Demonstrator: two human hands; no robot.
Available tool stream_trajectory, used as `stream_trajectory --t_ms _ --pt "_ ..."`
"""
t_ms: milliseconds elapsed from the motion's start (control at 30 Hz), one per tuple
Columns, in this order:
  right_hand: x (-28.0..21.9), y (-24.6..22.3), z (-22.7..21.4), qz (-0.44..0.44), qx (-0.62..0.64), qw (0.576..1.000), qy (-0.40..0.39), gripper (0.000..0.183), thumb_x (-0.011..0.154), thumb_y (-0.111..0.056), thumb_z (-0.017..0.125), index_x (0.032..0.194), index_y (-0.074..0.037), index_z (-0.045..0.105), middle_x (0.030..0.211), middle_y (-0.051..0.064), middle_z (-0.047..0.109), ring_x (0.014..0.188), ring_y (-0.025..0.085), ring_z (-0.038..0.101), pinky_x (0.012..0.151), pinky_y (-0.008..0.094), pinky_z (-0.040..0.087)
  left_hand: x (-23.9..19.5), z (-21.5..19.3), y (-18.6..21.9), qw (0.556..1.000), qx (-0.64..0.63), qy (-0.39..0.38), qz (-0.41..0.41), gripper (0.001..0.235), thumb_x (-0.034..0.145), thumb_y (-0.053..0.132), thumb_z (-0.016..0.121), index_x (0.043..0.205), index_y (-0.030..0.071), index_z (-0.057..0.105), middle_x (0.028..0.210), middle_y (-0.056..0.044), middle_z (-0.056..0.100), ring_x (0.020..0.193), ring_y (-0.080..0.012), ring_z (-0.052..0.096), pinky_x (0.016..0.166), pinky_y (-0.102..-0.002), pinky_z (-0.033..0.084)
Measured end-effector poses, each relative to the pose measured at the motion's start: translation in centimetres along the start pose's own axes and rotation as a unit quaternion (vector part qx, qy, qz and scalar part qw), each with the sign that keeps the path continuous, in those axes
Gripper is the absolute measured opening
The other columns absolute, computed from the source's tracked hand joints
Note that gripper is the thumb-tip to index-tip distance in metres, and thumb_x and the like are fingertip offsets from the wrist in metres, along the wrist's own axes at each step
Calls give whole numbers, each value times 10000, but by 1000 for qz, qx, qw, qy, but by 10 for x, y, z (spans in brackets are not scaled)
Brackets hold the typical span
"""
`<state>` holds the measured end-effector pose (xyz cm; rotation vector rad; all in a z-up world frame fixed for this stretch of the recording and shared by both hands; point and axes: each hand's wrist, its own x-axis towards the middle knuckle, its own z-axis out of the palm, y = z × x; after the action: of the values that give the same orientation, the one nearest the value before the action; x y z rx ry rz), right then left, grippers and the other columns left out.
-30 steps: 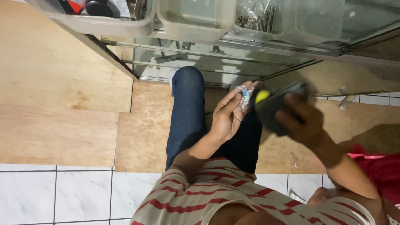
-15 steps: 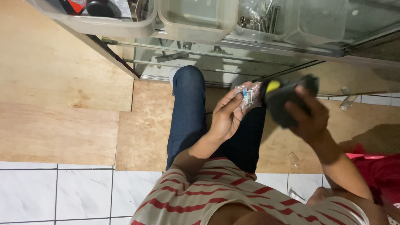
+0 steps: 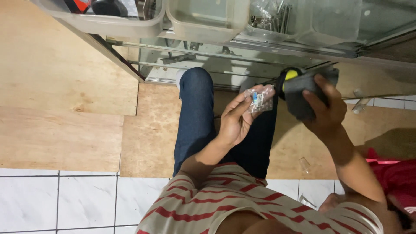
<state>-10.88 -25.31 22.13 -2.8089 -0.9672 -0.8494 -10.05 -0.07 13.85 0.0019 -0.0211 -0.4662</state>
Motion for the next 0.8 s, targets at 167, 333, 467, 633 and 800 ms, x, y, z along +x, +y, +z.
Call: stream_trajectory --t_ms 167,333,467,633,800 --pt "-48 -13 10 -31 91 994 -55 469 927 -188 844 1350 -186 640 1407 120 573 997 421 714 804 483 614 0 -7 -6 1000 10 11 14 393 1134 20 408 1492 -132 464 1509 -265 533 1384 -265 555 1214 -346 413" --pt "-12 -24 11 -236 17 970 -60 408 841 -242 844 1220 -292 704 1303 111 649 635 294 603 508 381 511 -5 0 -1 999 -18 -2 -29 368 1133 53 400 1464 -80 489 1421 -232 582 1278 -274 614 1117 -352 507" --pt "-8 -1 5 -91 41 994 -54 402 895 -163 819 1260 -255 678 1388 124 618 839 388 690 664 459 560 -3 -16 -5 1000 30 -5 3 349 1174 71 425 1459 -107 519 1453 -232 597 1174 -213 588 961 -260 444" --pt "10 -14 -10 -54 14 998 23 408 891 -147 816 1250 -159 623 1363 189 575 946 461 725 729 513 628 -2 -3 -1 1000 27 1 5 350 1141 101 427 1420 -86 525 1425 -221 601 1314 -268 610 1165 -393 470" --pt "9 -35 0 -193 97 974 -64 381 852 -218 800 1205 -297 684 1327 134 600 891 414 687 662 447 581 -3 0 0 999 33 14 15 368 1143 85 422 1443 -97 532 1427 -218 604 1332 -266 588 1188 -368 446"
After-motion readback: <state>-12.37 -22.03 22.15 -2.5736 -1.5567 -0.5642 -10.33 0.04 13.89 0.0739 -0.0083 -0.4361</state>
